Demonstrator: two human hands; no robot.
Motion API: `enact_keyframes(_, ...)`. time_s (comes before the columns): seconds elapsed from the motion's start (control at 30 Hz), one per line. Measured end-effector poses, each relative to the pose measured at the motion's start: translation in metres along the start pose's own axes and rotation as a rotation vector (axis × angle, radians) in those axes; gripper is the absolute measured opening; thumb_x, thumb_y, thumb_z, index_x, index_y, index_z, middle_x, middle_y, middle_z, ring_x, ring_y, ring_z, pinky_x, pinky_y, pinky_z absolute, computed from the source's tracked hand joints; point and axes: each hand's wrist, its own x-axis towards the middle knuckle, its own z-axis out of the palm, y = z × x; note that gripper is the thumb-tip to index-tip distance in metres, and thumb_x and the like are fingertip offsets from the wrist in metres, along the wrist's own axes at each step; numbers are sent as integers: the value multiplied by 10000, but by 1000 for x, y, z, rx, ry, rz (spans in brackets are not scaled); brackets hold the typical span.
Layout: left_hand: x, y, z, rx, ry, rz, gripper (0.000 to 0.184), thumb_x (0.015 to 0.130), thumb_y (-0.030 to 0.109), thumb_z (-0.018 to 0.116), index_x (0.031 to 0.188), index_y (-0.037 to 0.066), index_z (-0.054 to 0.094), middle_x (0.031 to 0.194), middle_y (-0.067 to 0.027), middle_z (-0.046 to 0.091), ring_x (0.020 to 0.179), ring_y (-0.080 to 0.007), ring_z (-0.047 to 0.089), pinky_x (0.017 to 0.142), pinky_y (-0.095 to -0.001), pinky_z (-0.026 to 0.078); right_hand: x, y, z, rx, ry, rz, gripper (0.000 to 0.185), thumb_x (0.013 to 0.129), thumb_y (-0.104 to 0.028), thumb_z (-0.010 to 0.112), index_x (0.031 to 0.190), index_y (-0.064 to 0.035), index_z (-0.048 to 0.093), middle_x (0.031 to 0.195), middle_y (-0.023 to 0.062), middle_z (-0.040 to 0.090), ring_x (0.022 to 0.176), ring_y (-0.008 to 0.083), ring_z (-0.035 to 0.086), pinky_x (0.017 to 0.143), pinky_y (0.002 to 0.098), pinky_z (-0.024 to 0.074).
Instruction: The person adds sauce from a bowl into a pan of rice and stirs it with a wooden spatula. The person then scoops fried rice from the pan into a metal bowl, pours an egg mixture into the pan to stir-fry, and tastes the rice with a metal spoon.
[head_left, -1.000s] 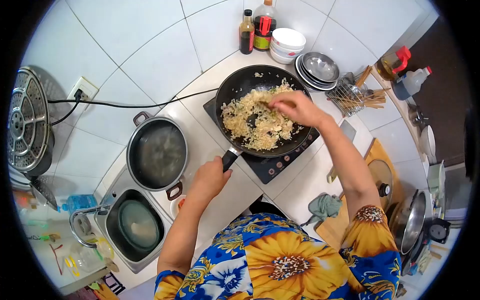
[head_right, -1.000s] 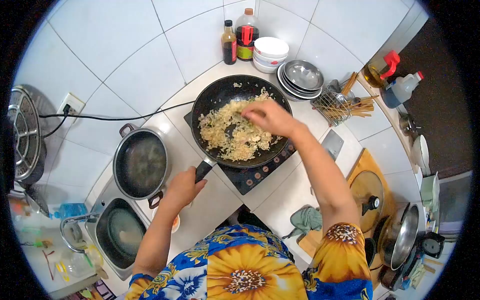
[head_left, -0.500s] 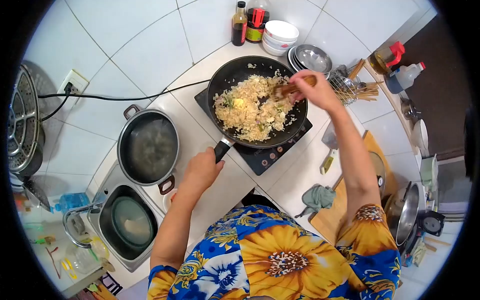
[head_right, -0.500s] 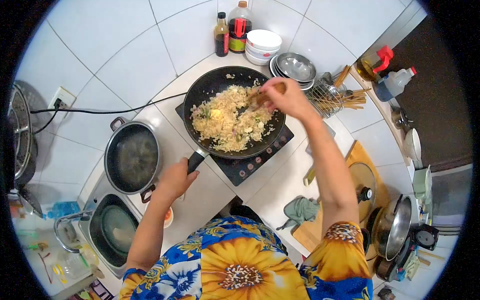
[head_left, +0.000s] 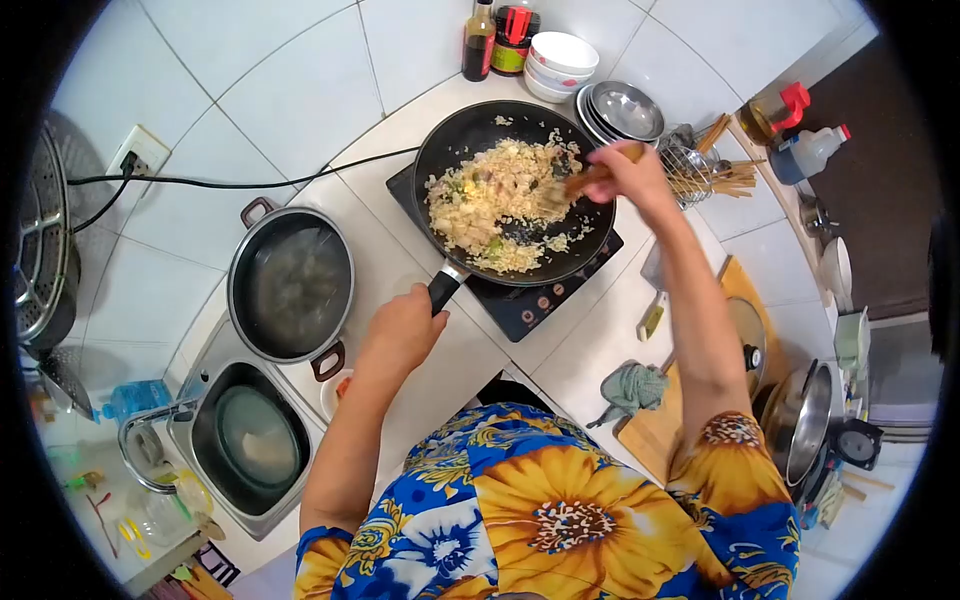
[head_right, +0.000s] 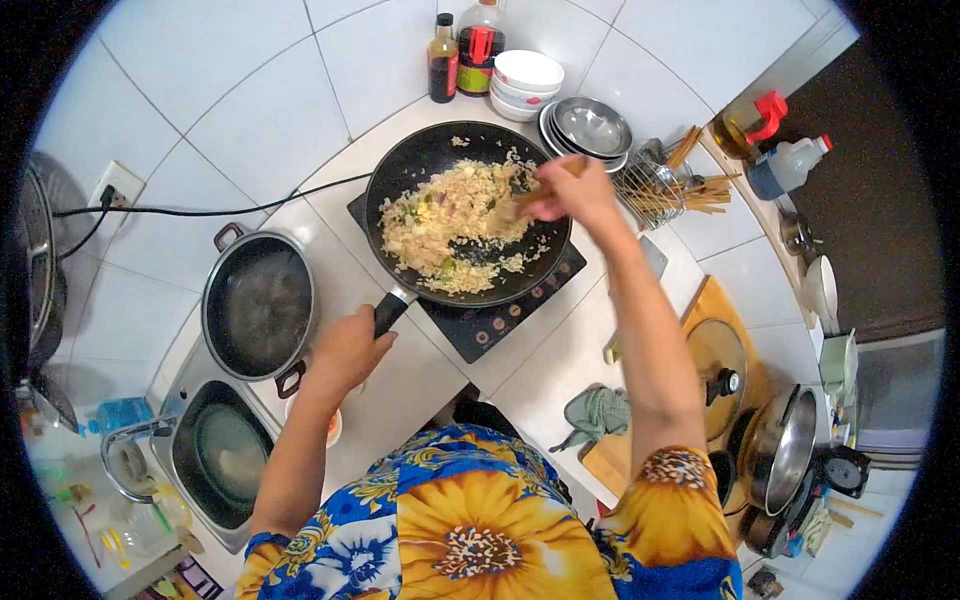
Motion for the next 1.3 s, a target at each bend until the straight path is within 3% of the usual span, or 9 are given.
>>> enact_keyframes(0.13, -1, -1, 1, -49, 19, 9, 309, 853, 245, 639, 963, -25, 537, 840, -246, 647, 805, -429, 629, 729, -503, 496, -25, 11, -12, 7, -40, 308, 193, 851, -91, 519, 914, 82, 575, 707, 221, 652, 533, 274, 669, 447, 319, 570)
enact_keyframes(0.4, 1, 0, 9, -48, 12, -11, 350, 855, 292, 636, 961, -26, 534, 832, -265, 635, 807, -442, 619, 724, -513, 482, 13, 50, 98, 645, 119, 259, 205, 915, -96, 486, 967, 95, 539, 831, 250, 631, 670, 327, 690, 579, 349, 609)
enact_keyframes(0.5, 0, -1, 8, -58, 25, 2, 349, 856, 286, 638, 963, -29, 531, 836, -273, 632, 812, -446, 618, 730, -515, 481, 8, 31, 64, 591, 164, 144, 231, 904, -94, 479, 997, 109, 538, 869, 253, 639, 624, 307, 687, 523, 330, 595)
enact_keyframes(0.63, 0, -4, 12, -87, 48, 22, 344, 858, 274, 641, 966, -32, 528, 832, -277, 630, 808, -447, 617, 726, -518, 480, -28, 28, -6, 36, 68, 117, 242, 900, -168, 557, 975, 61, 577, 774, 176, 654, 589, 237, 682, 489, 301, 575)
enact_keyframes(0.9, 3, 1, 12, -134, -26, -69, 346, 855, 268, 646, 981, -32, 527, 850, -270, 631, 811, -443, 613, 723, -504, 483, -17, 33, 78, 273, -114, 70, 254, 906, -174, 568, 980, 68, 584, 752, 184, 653, 543, 223, 664, 493, 279, 567)
enact_keyframes(1.0, 1, -1, 12, -38, 39, 0, 348, 850, 275, 652, 973, -27, 530, 835, -262, 631, 801, -438, 615, 719, -508, 483, 1, 31, 29, -4, -52, 40, 236, 902, -153, 558, 961, 73, 584, 762, 189, 660, 523, 214, 657, 464, 275, 556)
enact_keyframes(1.1, 3, -3, 17, -44, 50, -7, 345, 842, 278, 659, 958, -22, 533, 832, -259, 631, 805, -439, 614, 722, -518, 477, 2, 45, -6, 87, 44, 89, 221, 865, -103, 562, 941, 103, 578, 758, 204, 664, 511, 238, 657, 427, 317, 554)
enact_keyframes(1.23, 4, -3, 16, -21, 59, 7, 312, 848, 256, 646, 955, -19, 545, 849, -241, 649, 828, -427, 630, 736, -505, 500, -14, 34, 67, 302, -167, 130, 222, 870, -104, 582, 964, 98, 568, 760, 232, 646, 530, 265, 665, 435, 315, 557)
enact_keyframes(1.3, -2, 1, 9, -40, 44, -3, 308, 846, 246, 644, 953, -25, 545, 851, -246, 649, 827, -427, 630, 735, -503, 498, -4, 26, 53, 101, -127, 79, 206, 894, -146, 583, 941, 55, 596, 765, 181, 658, 533, 220, 663, 462, 296, 567)
